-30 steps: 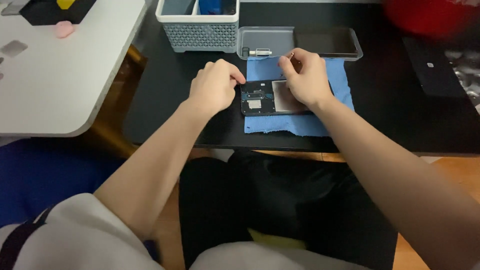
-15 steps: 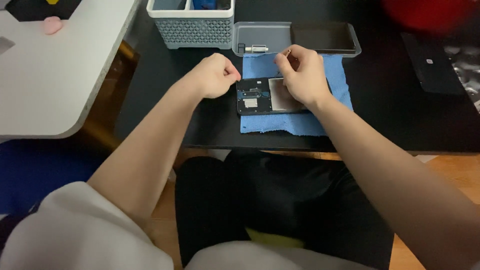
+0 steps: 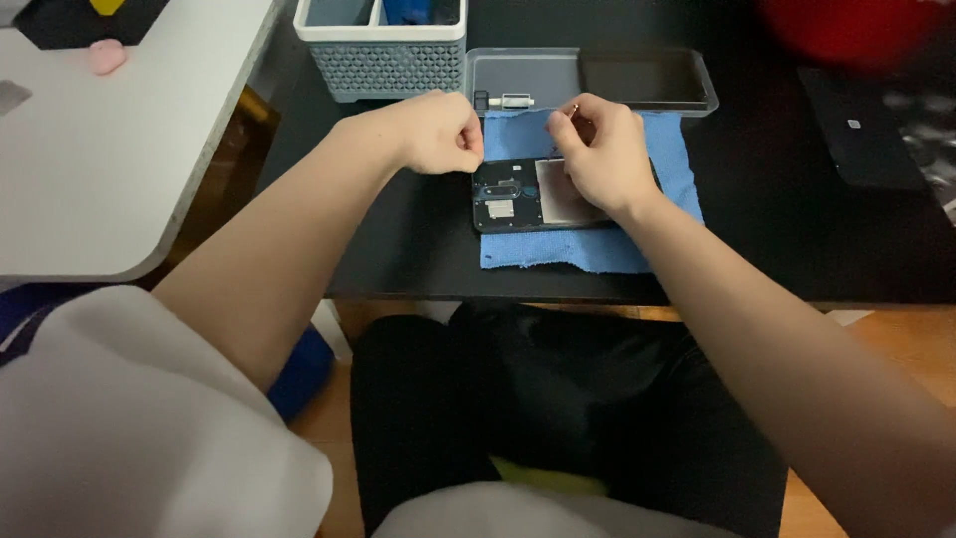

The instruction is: Disassembling a smartphone and organizing the internal components into a metal tray on a workbench.

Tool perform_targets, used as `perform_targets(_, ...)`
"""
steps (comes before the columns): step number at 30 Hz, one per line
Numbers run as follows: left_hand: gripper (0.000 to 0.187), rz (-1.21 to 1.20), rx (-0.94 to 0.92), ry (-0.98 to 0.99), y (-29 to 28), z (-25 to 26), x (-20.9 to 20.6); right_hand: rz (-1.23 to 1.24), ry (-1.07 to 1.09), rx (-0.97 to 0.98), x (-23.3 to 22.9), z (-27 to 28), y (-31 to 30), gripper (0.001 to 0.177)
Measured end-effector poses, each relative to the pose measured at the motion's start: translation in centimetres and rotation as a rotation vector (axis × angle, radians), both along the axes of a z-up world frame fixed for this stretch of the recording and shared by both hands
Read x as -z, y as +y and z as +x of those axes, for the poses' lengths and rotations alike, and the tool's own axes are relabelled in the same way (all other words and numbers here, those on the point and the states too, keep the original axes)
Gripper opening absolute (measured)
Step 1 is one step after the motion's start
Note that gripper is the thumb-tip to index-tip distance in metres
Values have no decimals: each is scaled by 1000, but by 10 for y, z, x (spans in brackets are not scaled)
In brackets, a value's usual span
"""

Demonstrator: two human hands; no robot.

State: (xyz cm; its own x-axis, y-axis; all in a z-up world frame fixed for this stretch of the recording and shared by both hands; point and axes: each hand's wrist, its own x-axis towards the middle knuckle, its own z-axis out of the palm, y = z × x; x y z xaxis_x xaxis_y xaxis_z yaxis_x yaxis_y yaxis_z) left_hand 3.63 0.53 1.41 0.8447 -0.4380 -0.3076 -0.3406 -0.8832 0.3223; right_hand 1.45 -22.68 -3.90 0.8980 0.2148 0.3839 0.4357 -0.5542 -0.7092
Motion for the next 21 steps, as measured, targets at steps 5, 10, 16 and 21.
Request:
perform_targets(5,18,-27,65,15,8,5,12,-4,-23,-19,1,1,0,22)
perform_targets(10,30,7,130,-19,4,-1,8,-6,8,7,-4,-4,3,22)
perform_targets(16,24,-63,38,-52,10,15,34,57,25,-1,-6,-5,3,20)
perform_targets(21,32,0,58,-137,7,5,28,10,-4,33,0,2,2,18)
